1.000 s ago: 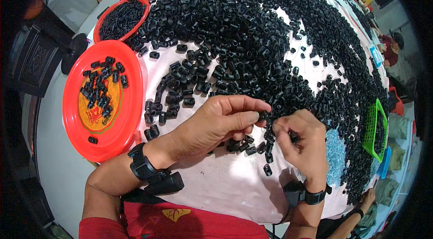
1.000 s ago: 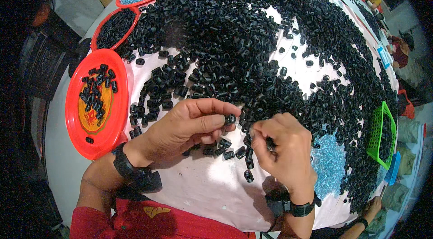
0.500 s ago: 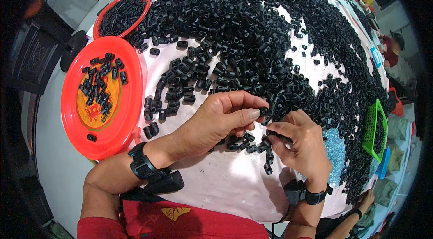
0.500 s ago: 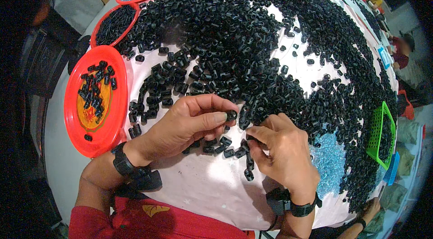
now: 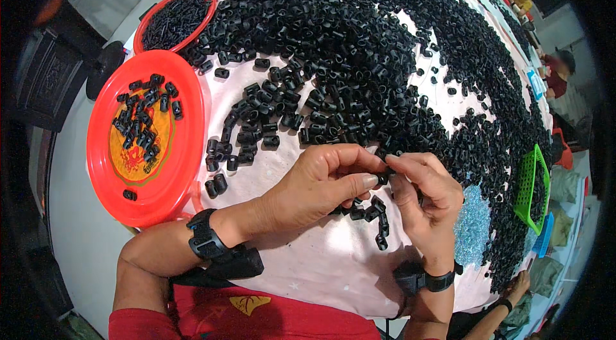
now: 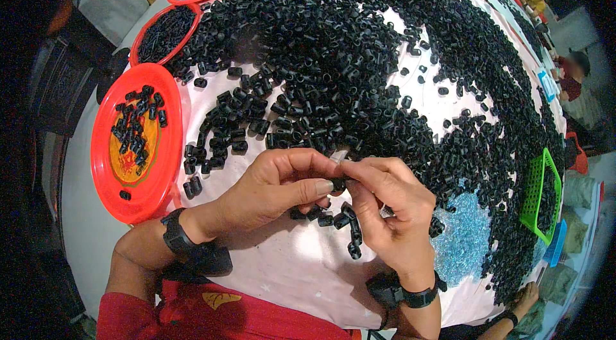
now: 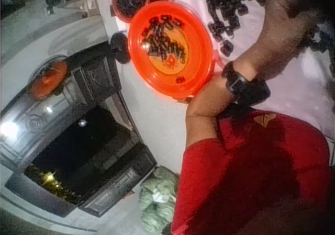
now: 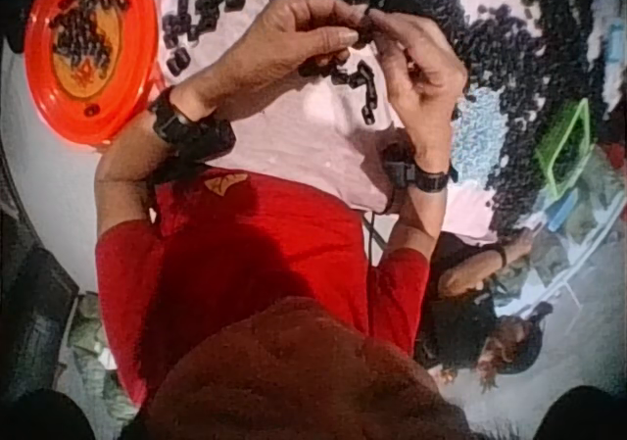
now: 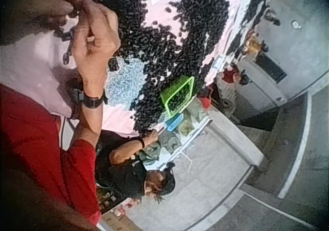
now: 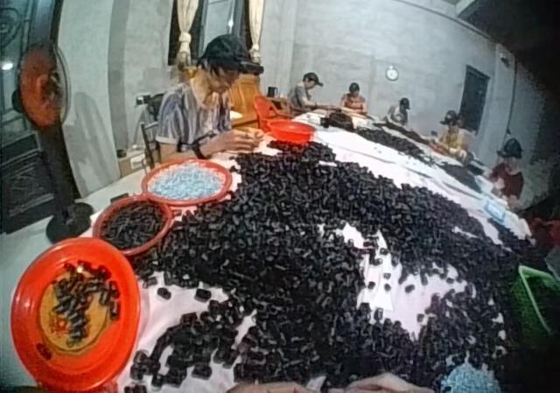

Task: Sorting and pairing small black rubber shoe components on a table.

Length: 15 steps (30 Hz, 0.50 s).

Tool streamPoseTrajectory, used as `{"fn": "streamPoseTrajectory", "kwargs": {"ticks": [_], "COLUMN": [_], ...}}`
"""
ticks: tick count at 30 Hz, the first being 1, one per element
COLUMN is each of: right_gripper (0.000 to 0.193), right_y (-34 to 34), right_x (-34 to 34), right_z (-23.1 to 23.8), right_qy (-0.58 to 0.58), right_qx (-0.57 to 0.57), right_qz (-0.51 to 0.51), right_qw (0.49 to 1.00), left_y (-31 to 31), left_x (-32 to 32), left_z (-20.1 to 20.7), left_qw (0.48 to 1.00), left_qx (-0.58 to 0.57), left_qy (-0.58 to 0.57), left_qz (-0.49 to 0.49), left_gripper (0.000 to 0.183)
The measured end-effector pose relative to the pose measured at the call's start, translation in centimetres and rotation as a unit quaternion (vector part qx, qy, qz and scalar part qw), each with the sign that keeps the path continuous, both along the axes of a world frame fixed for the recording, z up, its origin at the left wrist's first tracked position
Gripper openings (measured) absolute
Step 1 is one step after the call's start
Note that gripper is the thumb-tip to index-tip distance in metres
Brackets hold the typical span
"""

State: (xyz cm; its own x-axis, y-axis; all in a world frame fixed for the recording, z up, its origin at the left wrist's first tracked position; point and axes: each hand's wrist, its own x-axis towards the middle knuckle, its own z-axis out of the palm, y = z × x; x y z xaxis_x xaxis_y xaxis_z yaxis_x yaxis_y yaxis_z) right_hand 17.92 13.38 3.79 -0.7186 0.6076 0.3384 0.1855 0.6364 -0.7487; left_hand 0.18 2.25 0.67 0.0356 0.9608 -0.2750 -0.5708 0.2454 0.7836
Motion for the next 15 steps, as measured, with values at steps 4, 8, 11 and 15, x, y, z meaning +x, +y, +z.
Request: {"fn": "streamPoseTrajectory", "kwargs": {"ticks": [4, 8, 11, 15], "right_gripper": [0.023, 0.019, 0.018, 0.018], "right_y": [-0.1, -0.5, -0.9, -0.7], "right_x": [-0.1, 0.6, 0.3, 0.0], "right_z": [0.5, -0.9, -0.7, -0.6], "right_qy": [-0.025, 0.017, 0.045, 0.024], "right_qx": [0.034, -0.102, -0.129, -0.098], "right_qz": [0.001, -0.069, -0.067, -0.057], "right_qw": [0.999, 0.992, 0.988, 0.993], "left_y": [-0.1, 0.1, 0.1, 0.1], "left_x": [-0.1, -0.1, -0.1, 0.4], "left_z": [-0.1, -0.1, 0.0, -0.1], "left_qw": [1.000, 1.000, 1.000, 0.999], "left_qx": [0.000, 0.011, 0.013, 0.021], "left_qy": [0.007, 0.002, -0.001, 0.011], "left_qz": [0.002, 0.009, 0.012, 0.033], "left_gripper": [0.025, 0.024, 0.024, 0.024]}}
